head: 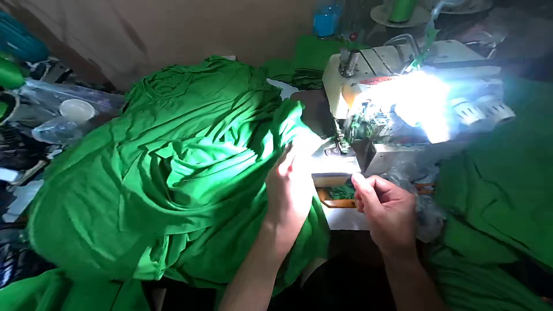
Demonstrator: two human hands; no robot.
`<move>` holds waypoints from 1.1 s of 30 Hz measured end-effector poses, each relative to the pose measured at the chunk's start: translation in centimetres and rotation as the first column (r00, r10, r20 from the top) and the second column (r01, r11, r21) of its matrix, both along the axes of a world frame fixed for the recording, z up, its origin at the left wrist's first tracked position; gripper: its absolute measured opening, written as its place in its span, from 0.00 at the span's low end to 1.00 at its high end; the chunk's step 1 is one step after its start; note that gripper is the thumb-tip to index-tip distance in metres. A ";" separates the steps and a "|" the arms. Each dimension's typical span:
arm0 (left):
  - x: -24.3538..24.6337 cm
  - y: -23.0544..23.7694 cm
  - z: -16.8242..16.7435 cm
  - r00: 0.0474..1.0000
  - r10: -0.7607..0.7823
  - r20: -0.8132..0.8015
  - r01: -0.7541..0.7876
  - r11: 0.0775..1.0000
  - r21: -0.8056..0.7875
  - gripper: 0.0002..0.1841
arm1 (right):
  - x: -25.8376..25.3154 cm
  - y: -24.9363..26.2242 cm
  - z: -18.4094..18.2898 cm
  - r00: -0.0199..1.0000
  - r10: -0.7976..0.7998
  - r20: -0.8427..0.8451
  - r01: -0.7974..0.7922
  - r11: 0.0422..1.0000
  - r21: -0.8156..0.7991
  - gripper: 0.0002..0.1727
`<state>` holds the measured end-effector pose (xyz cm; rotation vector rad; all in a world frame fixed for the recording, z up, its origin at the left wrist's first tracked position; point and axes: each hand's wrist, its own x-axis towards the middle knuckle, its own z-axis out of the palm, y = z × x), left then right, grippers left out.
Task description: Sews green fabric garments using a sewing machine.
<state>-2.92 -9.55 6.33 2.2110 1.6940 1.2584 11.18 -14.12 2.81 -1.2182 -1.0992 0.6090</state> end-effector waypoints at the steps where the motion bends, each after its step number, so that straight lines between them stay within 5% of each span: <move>1: -0.6 -1.3 -0.4 0.996 0.059 -0.065 -0.056 0.997 0.046 0.13 | -0.3 -0.2 -0.1 0.999 0.045 0.013 -0.045 0.999 -0.012 0.17; 4: -1.0 -6.5 -1.8 0.983 0.071 -0.171 -0.061 0.996 0.064 0.14 | -1.2 -0.4 -0.9 0.984 0.168 0.063 -0.164 0.984 -0.063 0.14; 7: 1.3 -9.6 -4.1 0.967 -0.101 -0.233 0.116 0.992 0.050 0.13 | -0.4 -0.8 -2.2 0.960 0.234 0.156 -0.229 0.972 -0.055 0.11; 11: 1.6 -10.3 -6.9 0.945 -0.250 -0.211 0.286 0.944 0.164 0.15 | 4.5 -0.9 -2.5 0.903 0.009 0.430 0.042 0.993 -0.110 0.20; 13: -1.1 -12.0 -8.8 0.975 -0.171 -0.145 0.208 0.927 0.311 0.15 | 5.9 -0.1 -2.0 0.861 -0.074 0.503 0.159 0.979 -0.127 0.24; 16: -8.9 -14.8 -13.3 0.972 0.216 0.088 -0.233 0.877 0.421 0.18 | 5.6 -0.5 -1.6 0.799 -0.087 0.594 0.194 0.974 -0.118 0.25; 18: -13.1 -16.0 -16.2 0.826 0.365 0.430 -0.501 0.824 0.264 0.32 | 3.6 -1.9 -1.0 0.759 -0.079 0.646 0.115 0.993 -0.014 0.26; 19: -13.5 -16.5 -16.6 0.686 0.404 0.605 -0.545 0.836 0.059 0.42 | 1.7 -2.7 -0.1 0.743 -0.055 0.667 0.031 0.998 0.048 0.30; 21: -13.2 -17.7 -14.4 0.286 0.515 0.808 -0.326 0.846 -0.423 0.50 | -4.4 -3.7 2.4 0.755 0.024 0.655 -0.206 0.958 0.202 0.31; 22: -13.0 -18.5 -12.5 0.149 0.558 0.817 -0.128 0.830 -0.543 0.51 | -7.8 -4.0 3.4 0.763 0.126 0.634 -0.359 0.898 0.254 0.27; 24: -13.1 -21.2 -8.4 0.082 0.603 0.793 0.167 0.776 -0.608 0.45 | -14.3 -4.1 4.4 0.655 0.459 0.600 -0.708 0.652 0.273 0.18; 26: -15.2 -24.6 -5.4 0.226 0.480 0.847 0.360 0.767 -0.531 0.28 | -19.4 -4.5 4.1 0.338 0.693 0.636 -0.940 0.285 0.189 0.19; 29: -21.2 -30.3 -0.6 0.566 -0.031 0.824 0.460 0.841 -0.284 0.20 | -22.9 -5.8 4.3 -0.164 0.711 0.683 -0.985 -0.158 -0.072 0.27; 31: -23.6 -35.2 4.3 0.742 -0.243 0.624 0.374 0.924 -0.085 0.14 | -23.2 -6.7 5.5 -0.354 0.678 0.644 -0.932 -0.313 -0.183 0.32; 33: -24.2 -40.0 8.3 0.834 -0.287 0.472 0.257 0.958 0.128 0.15 | -23.2 -6.9 7.1 -0.417 0.655 0.631 -0.905 -0.368 -0.215 0.31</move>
